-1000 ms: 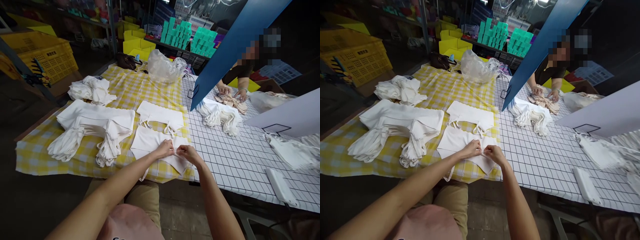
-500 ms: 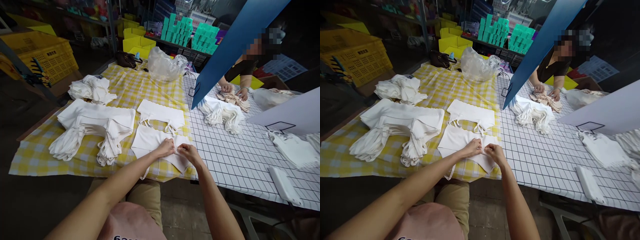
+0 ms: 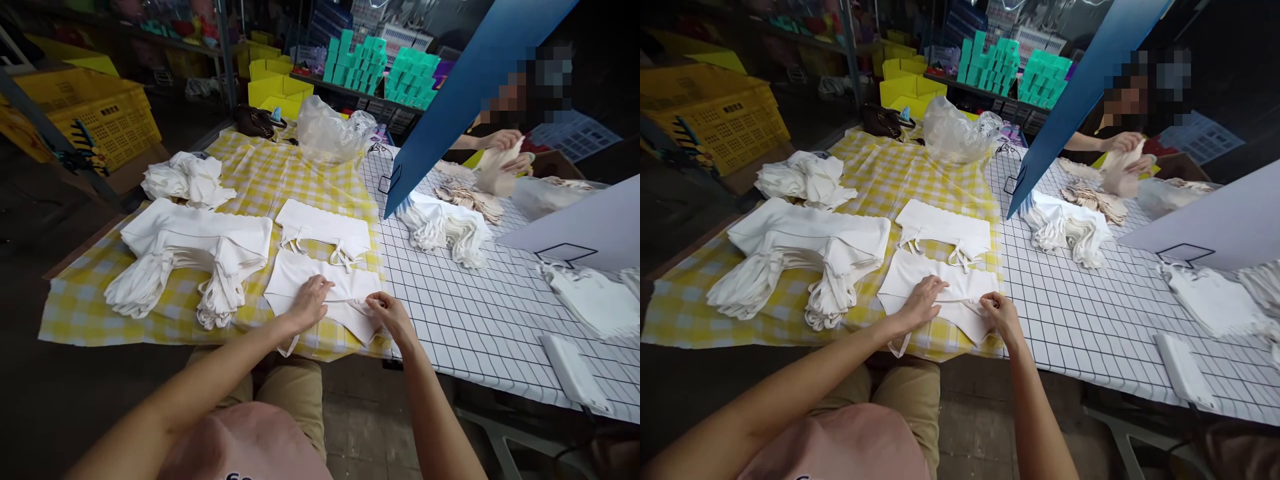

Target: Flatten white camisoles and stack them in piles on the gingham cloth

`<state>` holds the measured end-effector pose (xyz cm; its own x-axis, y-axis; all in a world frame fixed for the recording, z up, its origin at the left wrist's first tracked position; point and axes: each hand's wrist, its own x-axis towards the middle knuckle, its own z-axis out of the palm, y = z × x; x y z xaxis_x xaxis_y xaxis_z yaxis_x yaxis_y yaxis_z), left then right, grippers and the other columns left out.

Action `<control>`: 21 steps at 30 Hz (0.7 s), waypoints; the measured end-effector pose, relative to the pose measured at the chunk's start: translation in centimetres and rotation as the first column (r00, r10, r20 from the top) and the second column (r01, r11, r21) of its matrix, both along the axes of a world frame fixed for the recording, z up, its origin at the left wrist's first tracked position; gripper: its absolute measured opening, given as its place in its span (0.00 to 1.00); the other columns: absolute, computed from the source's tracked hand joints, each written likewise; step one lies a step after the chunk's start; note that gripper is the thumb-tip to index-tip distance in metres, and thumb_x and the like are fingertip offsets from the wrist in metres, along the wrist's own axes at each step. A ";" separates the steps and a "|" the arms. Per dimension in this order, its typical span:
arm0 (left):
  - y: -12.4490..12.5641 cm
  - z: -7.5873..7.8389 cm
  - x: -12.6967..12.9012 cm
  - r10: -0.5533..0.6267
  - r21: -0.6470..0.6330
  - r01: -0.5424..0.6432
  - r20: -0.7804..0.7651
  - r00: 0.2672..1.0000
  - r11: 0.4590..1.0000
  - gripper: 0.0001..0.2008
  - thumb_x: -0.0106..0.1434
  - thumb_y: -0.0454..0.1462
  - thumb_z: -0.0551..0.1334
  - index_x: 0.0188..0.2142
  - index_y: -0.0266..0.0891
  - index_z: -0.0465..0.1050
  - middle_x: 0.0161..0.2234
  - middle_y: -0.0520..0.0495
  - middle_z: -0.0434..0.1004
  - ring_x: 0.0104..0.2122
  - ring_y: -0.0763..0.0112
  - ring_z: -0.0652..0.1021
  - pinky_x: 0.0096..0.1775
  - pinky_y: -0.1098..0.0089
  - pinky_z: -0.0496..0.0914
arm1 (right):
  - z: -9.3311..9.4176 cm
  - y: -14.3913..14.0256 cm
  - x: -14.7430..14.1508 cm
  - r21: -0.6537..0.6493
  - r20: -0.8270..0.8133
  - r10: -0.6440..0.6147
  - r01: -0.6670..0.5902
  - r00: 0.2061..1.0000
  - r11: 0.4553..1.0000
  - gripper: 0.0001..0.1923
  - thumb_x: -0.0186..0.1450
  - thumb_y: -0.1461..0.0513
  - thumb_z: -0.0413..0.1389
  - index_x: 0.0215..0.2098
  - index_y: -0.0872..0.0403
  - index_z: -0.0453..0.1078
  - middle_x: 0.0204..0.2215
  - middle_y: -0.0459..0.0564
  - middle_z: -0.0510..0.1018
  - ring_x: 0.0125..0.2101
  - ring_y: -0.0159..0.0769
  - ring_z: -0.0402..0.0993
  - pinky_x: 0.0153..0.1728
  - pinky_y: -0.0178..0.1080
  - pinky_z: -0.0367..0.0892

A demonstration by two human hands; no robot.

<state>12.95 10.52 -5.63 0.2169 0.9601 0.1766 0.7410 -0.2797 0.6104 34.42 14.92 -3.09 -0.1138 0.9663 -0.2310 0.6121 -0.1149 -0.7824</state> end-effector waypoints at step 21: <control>-5.7 0.5 -2.2 0.317 -0.111 -0.359 -0.284 0.905 0.927 0.05 0.53 0.37 0.62 0.28 0.37 0.70 0.36 0.45 0.68 0.42 0.61 0.67 0.41 0.62 0.62 | -1.0 -2.1 -10.5 0.283 0.668 0.408 -0.719 0.623 0.635 0.07 0.60 0.66 0.53 0.35 0.51 0.70 0.35 0.50 0.72 0.37 0.38 0.64 0.35 0.38 0.57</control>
